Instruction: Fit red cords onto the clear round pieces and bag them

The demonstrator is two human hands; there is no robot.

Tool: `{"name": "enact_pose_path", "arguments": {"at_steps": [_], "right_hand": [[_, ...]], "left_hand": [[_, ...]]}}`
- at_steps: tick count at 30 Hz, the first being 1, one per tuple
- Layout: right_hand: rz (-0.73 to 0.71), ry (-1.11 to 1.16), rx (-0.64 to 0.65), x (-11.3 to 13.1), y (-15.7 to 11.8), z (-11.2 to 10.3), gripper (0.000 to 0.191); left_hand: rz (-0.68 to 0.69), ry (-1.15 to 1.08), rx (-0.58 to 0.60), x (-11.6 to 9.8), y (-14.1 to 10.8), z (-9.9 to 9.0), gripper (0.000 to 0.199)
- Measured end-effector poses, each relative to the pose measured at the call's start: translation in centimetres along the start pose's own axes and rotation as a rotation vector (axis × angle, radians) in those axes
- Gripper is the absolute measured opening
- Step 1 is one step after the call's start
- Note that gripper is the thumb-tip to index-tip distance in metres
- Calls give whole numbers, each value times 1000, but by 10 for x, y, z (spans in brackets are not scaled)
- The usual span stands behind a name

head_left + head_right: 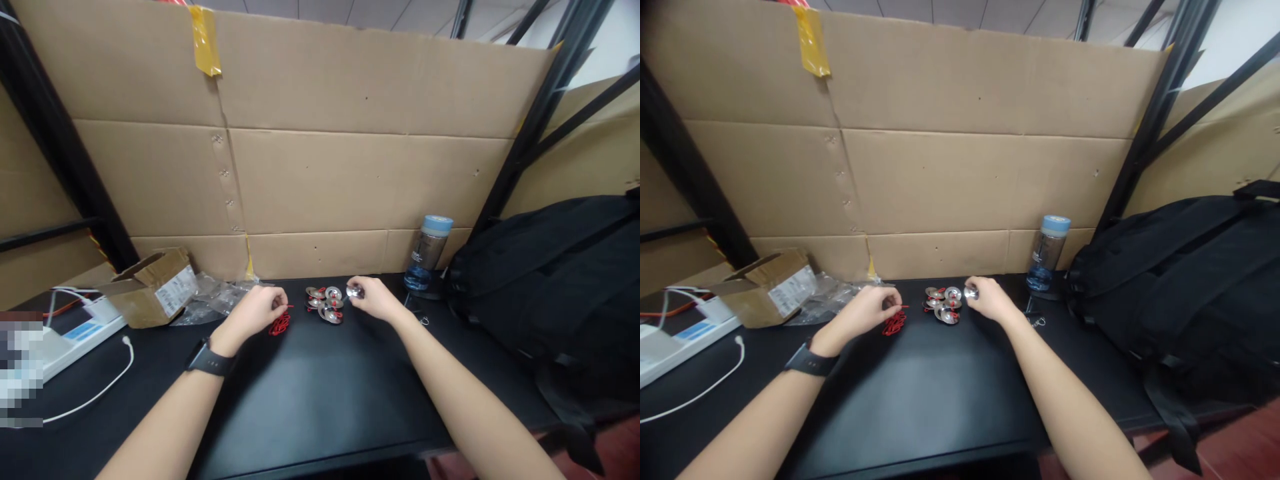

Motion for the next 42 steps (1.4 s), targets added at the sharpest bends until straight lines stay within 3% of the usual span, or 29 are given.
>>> {"name": "enact_pose_path", "arguments": {"at_steps": [4, 7, 11, 14, 17, 22, 27, 30, 33, 37, 42], "right_hand": [[167, -109, 112, -51, 1, -7, 23], [215, -117, 165, -64, 0, -3, 29], [32, -99, 110, -34, 1, -2, 35], [-193, 26, 254, 4, 0, 13, 34], [-270, 27, 330, 29, -1, 29, 13], [-242, 72, 161, 42, -2, 30, 14], [-86, 639, 33, 47, -3, 35, 11], [-23, 928, 49, 54, -3, 51, 29], [-24, 1051, 90, 62, -4, 61, 39], [-30, 1154, 116, 65, -6, 63, 40], [-34, 1215, 125, 67, -8, 61, 41]], "left_hand": [[-85, -48, 157, 30, -4, -1, 9], [-96, -66, 242, 35, -5, 5, 16], [-65, -40, 208, 25, -4, 8, 28], [-15, -28, 168, 16, -3, 9, 31], [18, -48, 176, 9, -2, 12, 30], [61, -59, 134, -14, -1, 17, 29], [126, -273, 58, -49, 1, 27, 26], [146, -399, -56, -58, 4, 33, 25], [100, -429, -139, -57, 6, 37, 24], [53, -424, -168, -54, 7, 38, 22], [106, -353, -203, -60, 4, 34, 16]]}}
Point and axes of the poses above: each hand's wrist, its own y-axis towards the middle knuckle, its own z-axis out of the palm, x = y × z, the point moved 5 cm from there along y, towards the middle knuckle, and after that the axes turned 11 degrees about x, right-handed, at the moved point
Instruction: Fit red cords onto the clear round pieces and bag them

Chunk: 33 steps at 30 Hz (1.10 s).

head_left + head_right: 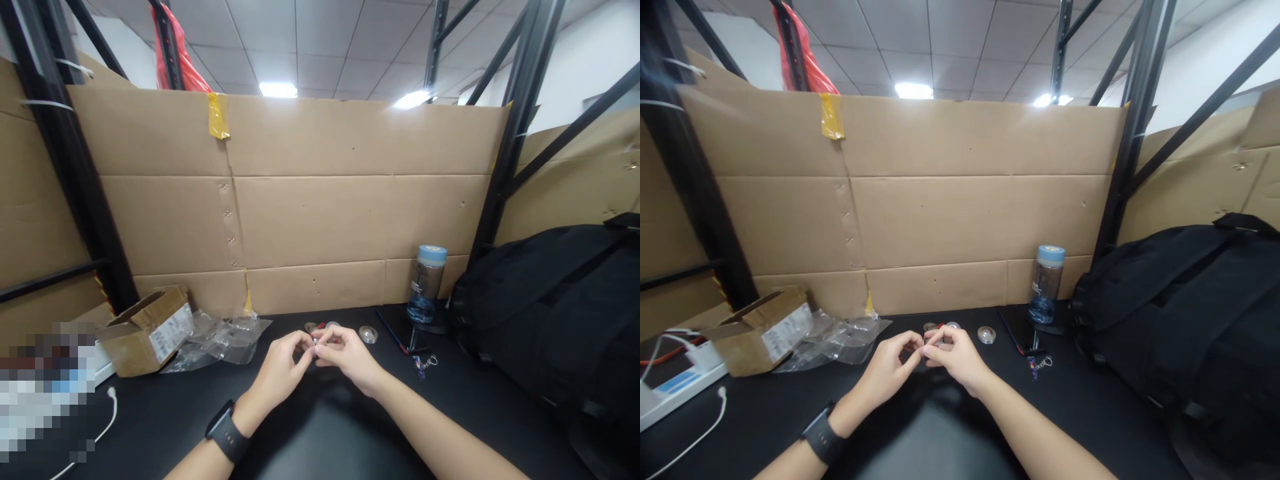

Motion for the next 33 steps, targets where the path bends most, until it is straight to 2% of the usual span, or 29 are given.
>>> {"name": "enact_pose_path", "arguments": {"at_steps": [4, 7, 10, 13, 16, 18, 20, 25, 28, 31, 33], "right_hand": [[-47, -63, 66, 2, 0, 4, 40], [-84, -186, 31, 6, 4, -5, 36], [-109, -445, -90, 17, 6, -34, 27], [-92, -819, -302, 33, 0, -81, 17], [88, -1150, -350, 32, -8, -121, 12], [211, -1223, -329, 24, -12, -139, 16], [268, -1230, -279, 15, -13, -147, 19], [229, -1165, -133, 7, -10, -144, 21], [259, -1250, -121, 12, -10, -136, 23], [119, -1325, -95, 18, -6, -113, 36], [13, -1311, 23, 15, -1, -91, 41]], "left_hand": [[27, -1, 33, -1, -1, 3, 8], [46, 68, 70, 1, 0, -2, 9], [31, 233, 106, 9, 1, -20, 15], [-31, 322, 84, 25, 0, -49, 16], [-121, 342, 199, 48, -2, -67, 14], [-176, 326, 292, 61, -6, -71, 14], [-220, 292, 359, 69, -9, -70, 15], [-238, 232, 422, 72, -11, -60, 22], [-227, 249, 409, 68, -10, -56, 25], [-195, 281, 374, 62, -8, -53, 24], [-168, 283, 365, 59, -8, -50, 24]]}}
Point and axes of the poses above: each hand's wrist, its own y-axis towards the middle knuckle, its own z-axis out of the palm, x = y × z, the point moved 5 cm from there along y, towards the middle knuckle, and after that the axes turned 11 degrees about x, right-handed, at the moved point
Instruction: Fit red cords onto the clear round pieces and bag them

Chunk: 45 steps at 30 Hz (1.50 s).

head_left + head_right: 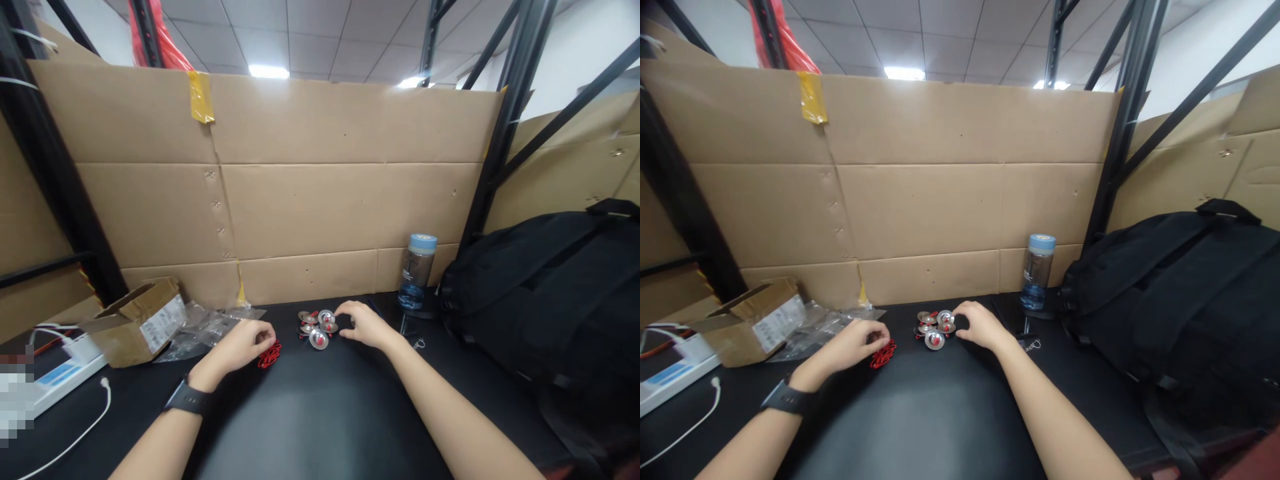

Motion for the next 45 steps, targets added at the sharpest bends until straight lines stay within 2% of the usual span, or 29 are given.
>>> {"name": "enact_pose_path", "arguments": {"at_steps": [2, 4, 6, 8, 10, 13, 15, 18, 23, 27, 29, 31, 33, 34, 35, 36, 38, 41, 45], "right_hand": [[-66, -29, 41, 15, 5, 10, 30], [-43, -56, 36, 21, 8, 14, 19], [-16, -6, -5, 22, 9, 13, 19], [-23, 184, -38, 25, 7, 9, 17], [-60, 521, 1, 33, 5, 11, 21], [-99, 1084, 127, 55, 4, 25, 36], [-102, 1336, 160, 70, 5, 35, 38], [-88, 1551, 136, 81, 5, 44, 39], [-46, 1645, 151, 81, 6, 49, 37], [-29, 1576, 164, 74, 7, 41, 42], [-4, 1474, 147, 61, 7, 28, 43], [81, 1316, 59, 35, 4, 10, 37], [262, 999, -115, -2, -4, -10, 23], [363, 800, -188, -20, -9, -20, 19], [430, 638, -203, -34, -12, -25, 19], [479, 529, -184, -46, -15, -27, 20], [512, 447, -115, -60, -16, -23, 20], [512, 378, -68, -63, -14, -16, 19], [501, 217, -114, -58, -11, -17, 26]], "left_hand": [[22, -10, 18, -4, 2, 5, 25], [51, -5, 22, -8, 4, 8, 26], [94, 20, -52, -15, 6, 7, 26], [149, 18, -182, -25, 6, 4, 27], [204, -47, -274, -36, 7, 4, 27], [281, -184, -282, -55, 8, 12, 23], [309, -261, -290, -63, 9, 17, 21], [327, -351, -292, -66, 9, 21, 19], [334, -409, -293, -68, 10, 22, 21], [331, -213, -321, -71, 8, 20, 18], [285, -87, -350, -62, 7, 13, 18], [176, 34, -383, -42, 6, 3, 19], [47, 124, -391, -17, 3, -9, 19], [-22, 157, -358, -4, 2, -14, 18], [-75, 170, -308, 8, 1, -17, 18], [-103, 171, -247, 17, 0, -19, 18], [-128, 155, -136, 28, -3, -18, 16], [-135, 120, -16, 31, -4, -11, 14], [-140, 133, 43, 24, -1, -2, 13]]}}
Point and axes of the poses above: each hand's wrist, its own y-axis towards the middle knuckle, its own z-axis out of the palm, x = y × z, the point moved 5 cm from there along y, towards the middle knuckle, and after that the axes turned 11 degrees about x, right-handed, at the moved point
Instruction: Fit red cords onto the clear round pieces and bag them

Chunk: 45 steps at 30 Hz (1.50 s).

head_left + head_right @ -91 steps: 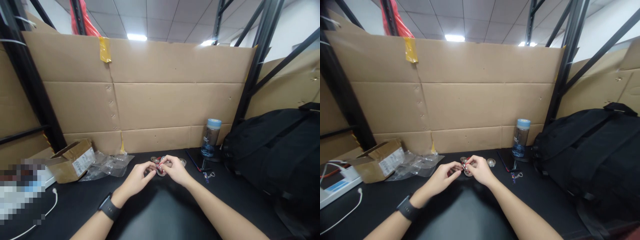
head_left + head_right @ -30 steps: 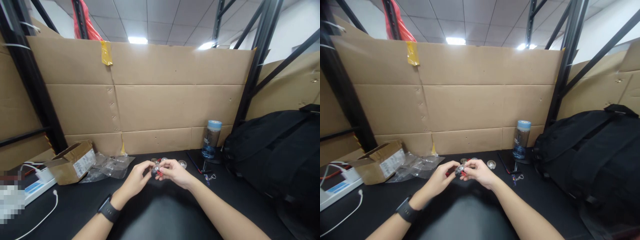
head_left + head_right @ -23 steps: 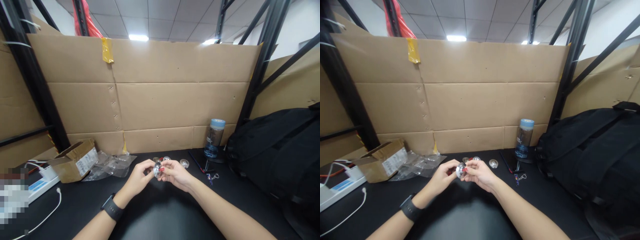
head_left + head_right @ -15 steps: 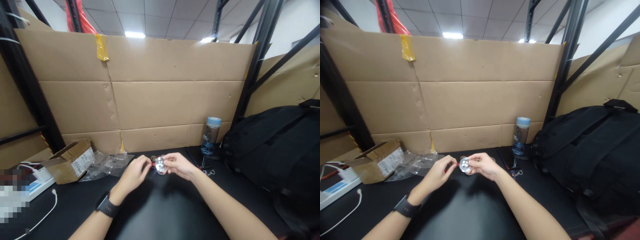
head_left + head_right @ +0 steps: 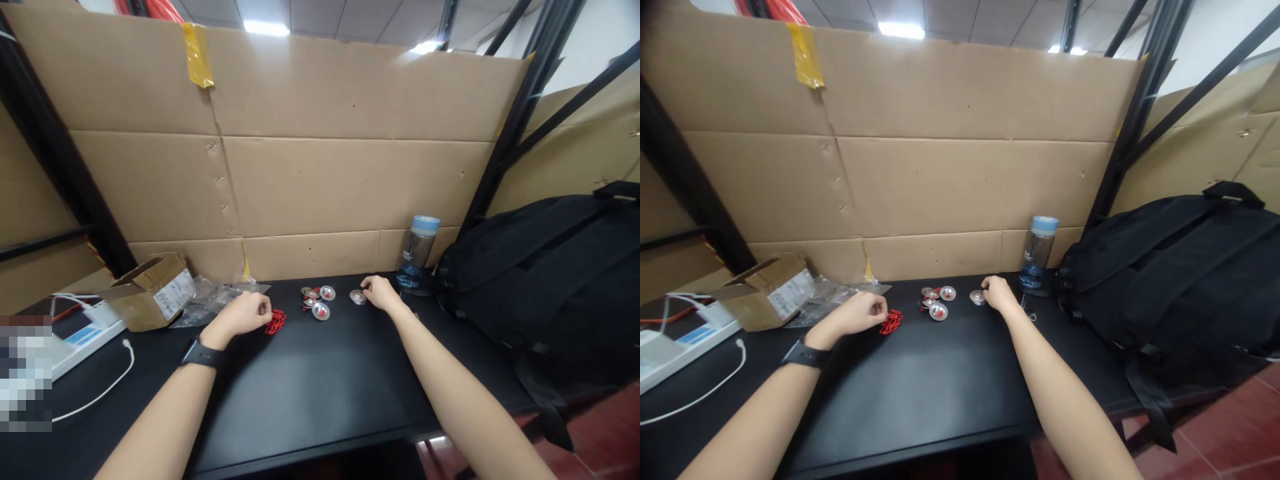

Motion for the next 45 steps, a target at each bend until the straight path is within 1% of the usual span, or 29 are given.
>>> {"name": "enact_pose_path", "arguments": {"at_steps": [2, 4, 6, 7, 8, 9, 10, 12, 13, 14, 16, 18, 20, 22, 24, 26, 28, 30, 33, 37, 39, 41, 43, 45], "right_hand": [[-65, -96, -3, 6, -1, -1, 28], [-134, -227, 44, 13, -4, 3, 23], [-200, -324, 58, 24, -10, 8, 18], [-245, -328, 56, 32, -13, 12, 18], [-309, -305, 51, 41, -18, 17, 21], [-400, -258, 80, 52, -22, 25, 27], [-489, -200, 156, 63, -27, 35, 34], [-604, -124, 240, 83, -35, 54, 42], [-635, -117, 260, 90, -38, 62, 40], [-643, -119, 272, 95, -40, 68, 32], [-625, -132, 277, 100, -41, 76, 20], [-585, -114, 254, 100, -40, 77, 17], [-537, 13, 225, 98, -40, 72, 13], [-491, 295, 242, 97, -41, 68, 18], [-456, 632, 312, 101, -44, 68, 30], [-433, 906, 389, 107, -49, 70, 39], [-404, 1099, 429, 113, -53, 72, 39], [-370, 1234, 445, 115, -56, 73, 37], [-353, 1312, 466, 117, -58, 72, 36], [-335, 1333, 507, 119, -61, 71, 38], [-325, 1338, 515, 120, -63, 71, 36], [-320, 1342, 513, 123, -65, 70, 35], [-314, 1343, 508, 126, -67, 69, 35], [-310, 1339, 510, 128, -70, 66, 35]], "left_hand": [[-4, 2, 12, -3, 0, 2, 12], [-7, -8, 26, -5, 0, 3, 11], [4, -19, 26, -6, -1, 2, 10], [17, -25, 11, -8, -1, 1, 11], [35, -30, -13, -9, -1, 0, 14], [57, -32, -45, -12, -1, -1, 17], [81, -31, -81, -14, -1, -2, 20], [127, -18, -146, -22, 0, -4, 22], [152, -9, -167, -26, 0, -4, 22], [178, 0, -176, -30, 0, -3, 21], [228, 9, -171, -39, 0, -1, 19], [267, 8, -150, -46, 0, 3, 18], [293, -15, -144, -54, 0, 5, 19], [333, -75, -179, -62, -1, 6, 21], [395, -178, -236, -73, -2, 5, 24], [458, -309, -268, -84, -2, 6, 24], [490, -443, -280, -92, -2, 8, 24], [490, -579, -301, -96, -1, 10, 26], [472, -743, -322, -98, 1, 13, 30], [449, -814, -358, -101, 3, 15, 26], [436, -844, -395, -100, 3, 16, 23], [423, -839, -432, -100, 2, 15, 21], [420, -784, -457, -101, -1, 13, 20], [444, -709, -445, -105, -4, 12, 19]]}}
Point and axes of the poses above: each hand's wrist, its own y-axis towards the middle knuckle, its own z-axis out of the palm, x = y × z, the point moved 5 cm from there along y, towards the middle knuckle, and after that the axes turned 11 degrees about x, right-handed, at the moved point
